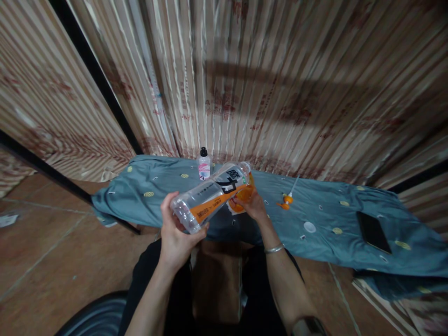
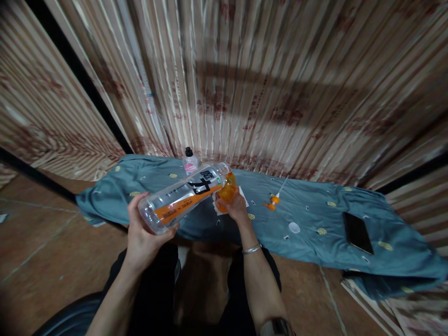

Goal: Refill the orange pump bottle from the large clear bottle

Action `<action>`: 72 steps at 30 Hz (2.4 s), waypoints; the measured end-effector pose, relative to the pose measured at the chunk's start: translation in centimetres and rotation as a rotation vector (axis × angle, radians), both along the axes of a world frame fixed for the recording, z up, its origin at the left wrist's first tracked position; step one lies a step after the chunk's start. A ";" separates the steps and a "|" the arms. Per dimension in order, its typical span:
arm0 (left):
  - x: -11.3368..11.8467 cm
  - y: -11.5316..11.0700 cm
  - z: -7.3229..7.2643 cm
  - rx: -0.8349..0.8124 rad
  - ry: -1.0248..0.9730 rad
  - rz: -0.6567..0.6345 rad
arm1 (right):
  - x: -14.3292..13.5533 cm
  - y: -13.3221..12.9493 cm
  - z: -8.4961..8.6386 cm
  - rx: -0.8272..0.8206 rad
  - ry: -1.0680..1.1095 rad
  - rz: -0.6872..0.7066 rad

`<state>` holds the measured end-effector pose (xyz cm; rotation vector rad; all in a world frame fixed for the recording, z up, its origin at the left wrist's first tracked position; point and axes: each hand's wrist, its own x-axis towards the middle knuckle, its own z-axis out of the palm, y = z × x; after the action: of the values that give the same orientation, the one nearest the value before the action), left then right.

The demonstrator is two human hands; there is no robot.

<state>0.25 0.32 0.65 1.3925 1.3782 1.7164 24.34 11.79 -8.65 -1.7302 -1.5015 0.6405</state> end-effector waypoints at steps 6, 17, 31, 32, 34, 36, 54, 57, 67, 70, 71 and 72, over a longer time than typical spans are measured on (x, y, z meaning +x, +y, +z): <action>-0.1 0.0 0.0 -0.003 0.013 -0.005 | 0.1 0.0 0.1 -0.005 0.012 0.017; 0.0 0.0 0.2 -0.029 0.016 0.010 | 0.0 0.0 -0.1 -0.001 -0.006 -0.001; 0.0 0.0 0.1 -0.032 0.002 0.041 | 0.2 0.2 -0.9 0.012 -0.003 -0.013; 0.0 -0.1 0.1 -0.027 0.004 0.042 | 0.2 0.2 -0.9 0.011 -0.002 -0.011; 0.0 -0.1 0.2 -0.025 0.006 0.038 | 0.2 0.3 -1.0 0.015 -0.004 -0.013; 0.0 -0.1 0.3 -0.027 0.002 0.030 | 0.2 0.3 -1.0 0.028 -0.002 -0.014; 0.0 -0.2 0.2 -0.057 -0.001 0.031 | 0.2 0.3 -0.7 0.003 -0.024 0.009; 0.0 -0.1 0.2 -0.054 -0.001 0.038 | 0.0 0.2 -0.8 0.030 -0.034 -0.004; 0.1 -0.2 0.4 -0.059 -0.002 0.019 | 0.1 0.2 -0.6 0.007 -0.022 -0.006; 0.0 -0.2 0.4 -0.055 0.010 0.022 | 0.0 0.1 -0.5 -0.001 -0.012 -0.001; 0.0 -0.2 0.3 -0.055 0.010 0.026 | 0.0 0.1 -0.4 -0.002 -0.009 -0.001; 0.0 -0.2 0.3 -0.056 0.010 0.028 | 0.0 0.1 -0.4 -0.002 -0.007 -0.002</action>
<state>0.26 0.10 0.99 1.3595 1.4464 1.6779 24.36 11.88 -9.05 -1.7365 -1.5039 0.6356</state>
